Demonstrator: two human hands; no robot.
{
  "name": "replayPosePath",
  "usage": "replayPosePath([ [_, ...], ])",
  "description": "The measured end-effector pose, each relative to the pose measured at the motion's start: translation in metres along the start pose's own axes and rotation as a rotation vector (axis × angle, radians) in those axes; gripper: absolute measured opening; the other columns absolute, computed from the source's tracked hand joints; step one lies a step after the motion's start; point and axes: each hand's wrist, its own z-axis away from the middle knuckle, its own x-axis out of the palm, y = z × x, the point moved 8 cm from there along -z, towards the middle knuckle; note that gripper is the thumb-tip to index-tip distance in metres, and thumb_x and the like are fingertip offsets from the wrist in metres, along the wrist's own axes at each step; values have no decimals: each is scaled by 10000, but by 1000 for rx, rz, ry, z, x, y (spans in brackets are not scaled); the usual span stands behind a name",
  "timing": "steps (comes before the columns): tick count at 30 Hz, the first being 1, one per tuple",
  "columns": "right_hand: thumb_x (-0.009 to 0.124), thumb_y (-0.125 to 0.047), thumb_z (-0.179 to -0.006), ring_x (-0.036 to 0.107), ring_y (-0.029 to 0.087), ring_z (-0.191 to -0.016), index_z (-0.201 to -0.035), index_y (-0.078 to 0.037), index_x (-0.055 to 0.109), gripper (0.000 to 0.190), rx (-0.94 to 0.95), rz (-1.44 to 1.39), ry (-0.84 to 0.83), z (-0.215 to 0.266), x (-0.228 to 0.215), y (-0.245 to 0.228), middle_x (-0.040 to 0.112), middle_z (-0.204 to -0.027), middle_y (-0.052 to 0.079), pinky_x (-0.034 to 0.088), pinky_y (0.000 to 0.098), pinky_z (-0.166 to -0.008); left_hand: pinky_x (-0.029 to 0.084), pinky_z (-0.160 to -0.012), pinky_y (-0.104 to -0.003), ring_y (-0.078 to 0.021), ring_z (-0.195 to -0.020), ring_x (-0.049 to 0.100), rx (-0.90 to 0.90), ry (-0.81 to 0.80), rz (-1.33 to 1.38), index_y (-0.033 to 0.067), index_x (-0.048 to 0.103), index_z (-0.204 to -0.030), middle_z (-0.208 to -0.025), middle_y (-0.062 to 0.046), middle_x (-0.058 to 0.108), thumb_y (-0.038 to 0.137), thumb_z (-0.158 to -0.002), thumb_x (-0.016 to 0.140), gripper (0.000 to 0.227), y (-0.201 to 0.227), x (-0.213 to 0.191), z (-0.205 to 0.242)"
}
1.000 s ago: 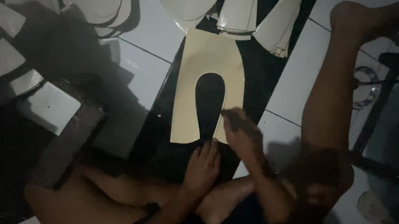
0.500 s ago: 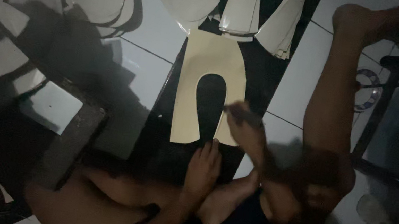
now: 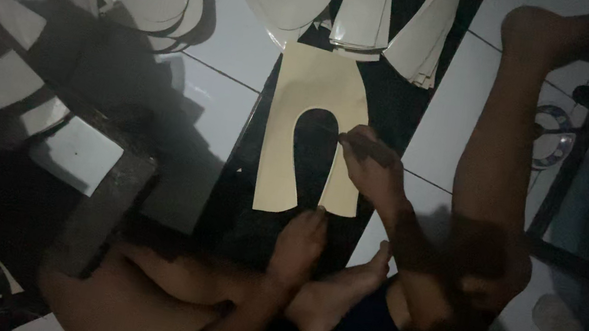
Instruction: The person sits on the floor and uses a knife to cut a U-shaped piece of light-colored material, likely a shoe upper or insole, into two separate pieces. The person aligns the material, cuts along the center, and then separates the pieces.
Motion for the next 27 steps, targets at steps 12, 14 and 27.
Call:
replayPosePath([
  [12, 634, -141, -958, 735, 236, -1067, -1260, -131, 715, 313, -8, 53, -128, 84, -14, -10, 737, -1275, 96, 579, 315, -880, 531, -888, -454, -382, -1068, 660, -548, 98, 387, -21, 645, -1166, -1169, -240, 671, 142, -1011, 571, 237, 21, -27, -43],
  [14, 614, -161, -1045, 715, 235, -1087, -1267, -124, 733, 255, 135, 47, -93, 75, -20, 8, 733, -1265, 101, 550, 335, -925, 536, -879, -474, -385, -1077, 638, -425, 190, 135, -23, 660, -1086, -1167, -222, 655, 112, -966, 646, 181, 22, -31, -47],
  [27, 575, -251, -1025, 750, 190, -999, -1284, -175, 702, 299, 277, -102, -358, 71, -4, -29, 741, -1251, 7, 595, 345, -865, 448, -1002, -536, -432, -1187, 542, -385, 93, 3, -3, 618, -1227, -1270, -246, 579, 165, -996, 643, 287, -46, -63, 2],
])
